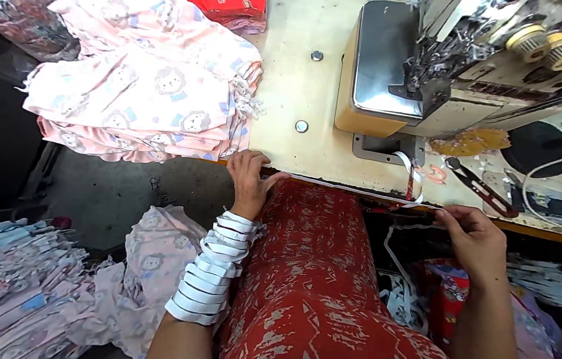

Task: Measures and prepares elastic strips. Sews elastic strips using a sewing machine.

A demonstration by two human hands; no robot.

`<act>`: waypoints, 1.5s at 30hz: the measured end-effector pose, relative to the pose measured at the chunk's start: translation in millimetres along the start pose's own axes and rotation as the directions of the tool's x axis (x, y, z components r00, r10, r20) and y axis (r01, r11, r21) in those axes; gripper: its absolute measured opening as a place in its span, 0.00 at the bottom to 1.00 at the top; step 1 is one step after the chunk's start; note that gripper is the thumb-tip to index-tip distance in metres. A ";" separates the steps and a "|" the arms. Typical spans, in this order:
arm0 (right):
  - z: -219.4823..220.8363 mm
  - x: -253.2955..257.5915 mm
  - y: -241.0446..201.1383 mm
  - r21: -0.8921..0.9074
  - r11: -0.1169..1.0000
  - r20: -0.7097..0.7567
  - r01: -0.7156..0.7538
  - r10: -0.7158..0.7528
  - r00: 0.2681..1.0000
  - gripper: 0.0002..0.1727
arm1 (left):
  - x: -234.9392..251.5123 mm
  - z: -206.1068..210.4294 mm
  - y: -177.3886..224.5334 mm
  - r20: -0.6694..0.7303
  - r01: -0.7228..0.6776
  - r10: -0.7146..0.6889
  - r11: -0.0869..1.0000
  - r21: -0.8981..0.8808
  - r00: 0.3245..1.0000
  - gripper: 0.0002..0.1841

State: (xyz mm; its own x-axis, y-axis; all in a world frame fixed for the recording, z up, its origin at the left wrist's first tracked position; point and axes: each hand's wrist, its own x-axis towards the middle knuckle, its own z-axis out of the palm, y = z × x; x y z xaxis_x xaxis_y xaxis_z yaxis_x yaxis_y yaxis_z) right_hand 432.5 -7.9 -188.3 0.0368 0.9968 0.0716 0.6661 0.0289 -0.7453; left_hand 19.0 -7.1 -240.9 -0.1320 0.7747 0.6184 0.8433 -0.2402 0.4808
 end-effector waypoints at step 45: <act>3.5 -7.6 6.4 -0.019 0.980 -0.345 -0.198 0.179 0.921 0.13 | 16.1 -9.2 -6.8 0.204 -0.021 0.035 0.997 -0.072 0.978 0.28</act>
State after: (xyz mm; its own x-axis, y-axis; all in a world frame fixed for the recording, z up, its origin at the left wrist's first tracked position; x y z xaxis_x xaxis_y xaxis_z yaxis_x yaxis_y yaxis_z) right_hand 433.8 -15.0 -195.9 0.4107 0.8974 0.1612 0.6595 -0.1703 -0.7321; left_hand 6.3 1.6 -228.5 0.0073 0.8689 0.4950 0.8063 -0.2979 0.5110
